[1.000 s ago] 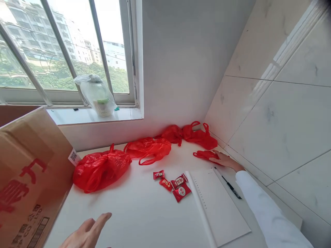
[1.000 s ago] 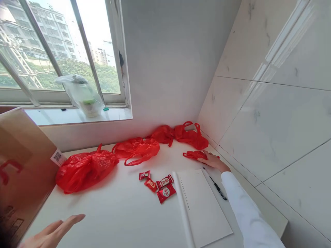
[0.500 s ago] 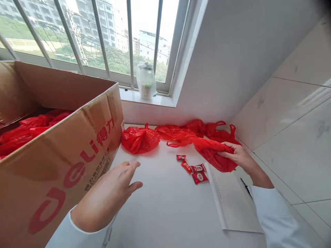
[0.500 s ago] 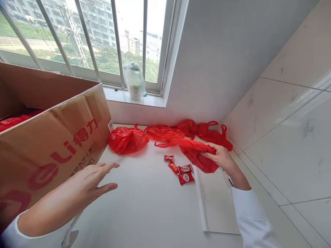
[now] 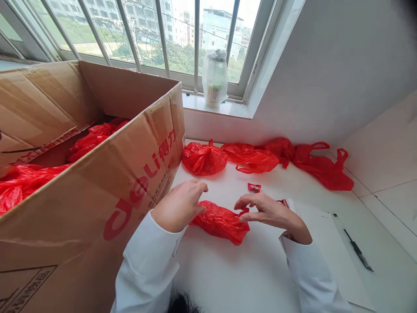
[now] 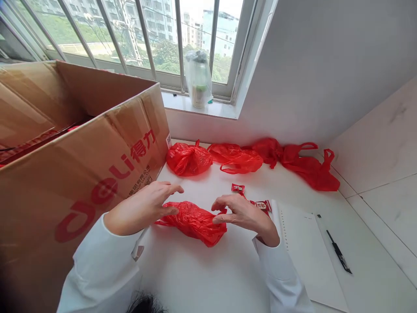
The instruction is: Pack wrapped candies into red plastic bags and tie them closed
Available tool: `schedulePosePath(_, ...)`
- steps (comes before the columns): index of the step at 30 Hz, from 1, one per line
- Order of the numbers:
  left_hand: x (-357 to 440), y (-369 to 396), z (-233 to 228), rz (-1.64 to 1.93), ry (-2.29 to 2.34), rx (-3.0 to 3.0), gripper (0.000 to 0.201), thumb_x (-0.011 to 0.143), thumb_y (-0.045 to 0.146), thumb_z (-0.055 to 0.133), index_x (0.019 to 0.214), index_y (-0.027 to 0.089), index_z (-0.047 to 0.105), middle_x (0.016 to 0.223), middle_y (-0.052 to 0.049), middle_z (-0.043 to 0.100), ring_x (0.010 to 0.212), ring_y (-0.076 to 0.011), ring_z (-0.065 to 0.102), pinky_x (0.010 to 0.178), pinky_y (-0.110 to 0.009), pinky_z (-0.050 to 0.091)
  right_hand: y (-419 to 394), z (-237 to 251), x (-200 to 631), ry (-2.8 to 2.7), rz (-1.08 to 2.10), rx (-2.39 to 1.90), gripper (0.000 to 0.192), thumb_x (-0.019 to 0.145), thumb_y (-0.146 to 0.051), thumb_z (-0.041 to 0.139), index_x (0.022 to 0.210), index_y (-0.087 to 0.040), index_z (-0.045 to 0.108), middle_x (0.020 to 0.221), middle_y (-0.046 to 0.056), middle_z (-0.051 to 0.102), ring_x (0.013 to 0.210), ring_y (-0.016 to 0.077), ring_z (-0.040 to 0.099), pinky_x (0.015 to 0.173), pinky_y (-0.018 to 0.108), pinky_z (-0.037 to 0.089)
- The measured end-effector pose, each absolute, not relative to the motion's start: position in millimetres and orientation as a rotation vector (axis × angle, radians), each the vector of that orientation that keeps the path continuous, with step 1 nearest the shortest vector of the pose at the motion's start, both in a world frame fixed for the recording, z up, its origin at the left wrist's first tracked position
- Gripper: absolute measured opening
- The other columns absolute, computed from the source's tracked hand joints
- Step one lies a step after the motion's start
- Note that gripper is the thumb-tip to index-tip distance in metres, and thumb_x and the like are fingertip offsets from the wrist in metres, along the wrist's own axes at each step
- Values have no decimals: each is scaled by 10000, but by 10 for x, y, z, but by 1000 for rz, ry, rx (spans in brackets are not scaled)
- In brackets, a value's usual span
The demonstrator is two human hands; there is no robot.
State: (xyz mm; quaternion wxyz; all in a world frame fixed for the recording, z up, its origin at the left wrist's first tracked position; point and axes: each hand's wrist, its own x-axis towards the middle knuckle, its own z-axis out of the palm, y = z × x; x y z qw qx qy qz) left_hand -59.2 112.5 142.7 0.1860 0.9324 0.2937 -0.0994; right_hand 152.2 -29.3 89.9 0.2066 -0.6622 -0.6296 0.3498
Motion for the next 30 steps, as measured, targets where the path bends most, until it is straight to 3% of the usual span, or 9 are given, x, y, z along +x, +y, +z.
schedulePosePath(5,-267,1089,1214,-489,697,2605,475,612,174,743,1076,175,640,996,-72,653,888,-236,621,681,-270,468,-272,924,1129,-1962,637,-1930,431,739,-568,705,974,-225,593,947,36,611,814,192,536,682,292,427)
schedulePosePath(8,-145,1104,1074,-563,653,2616,380,543,163,763,913,166,676,858,-56,652,739,-216,610,566,-253,413,-209,882,1003,-2053,485,-2009,237,763,-376,733,820,-216,568,802,17,585,721,175,495,589,270,338)
schedulePosePath(10,-103,1133,1032,-559,614,2619,234,589,176,727,816,170,672,757,-34,627,668,-187,577,535,-245,377,-182,855,1057,-2004,443,-2057,130,848,-231,625,747,-212,545,722,-4,561,655,147,463,567,262,293)
schedulePosePath(13,-89,1200,1063,-463,519,2606,98,746,225,604,819,186,656,684,-7,584,642,-155,529,563,-240,365,-194,872,1263,-1881,394,-2094,176,914,-222,516,739,-211,523,694,-20,548,625,126,444,568,250,292)
schedulePosePath(17,-150,1319,1160,-334,442,2577,195,837,243,456,790,185,636,675,-7,574,625,-139,483,581,-247,341,-265,966,1513,-1713,472,-2069,221,923,-304,487,720,-218,506,633,-40,499,586,118,413,557,238,309)
schedulePosePath(24,-330,1484,1182,-311,472,2551,327,869,295,415,581,194,531,561,10,453,574,-136,440,541,-266,274,-441,991,1798,-1544,828,-2048,263,890,-392,486,683,-233,518,637,-34,502,492,105,410,439,221,336)
schedulePosePath(27,-364,1453,1204,-276,558,2559,295,878,315,402,698,195,602,684,-25,566,689,-174,538,596,-272,338,-482,995,1831,-1520,871,-2125,274,898,-438,481,735,-241,581,669,-20,565,446,103,444,402,225,351)
schedulePosePath(30,-366,1332,1275,-207,609,2551,329,853,443,488,1070,213,584,1053,-72,619,969,-222,569,773,-300,432,-421,1004,1713,-1549,603,-2076,237,859,-473,571,914,-253,641,913,24,678,673,164,610,591,273,455)
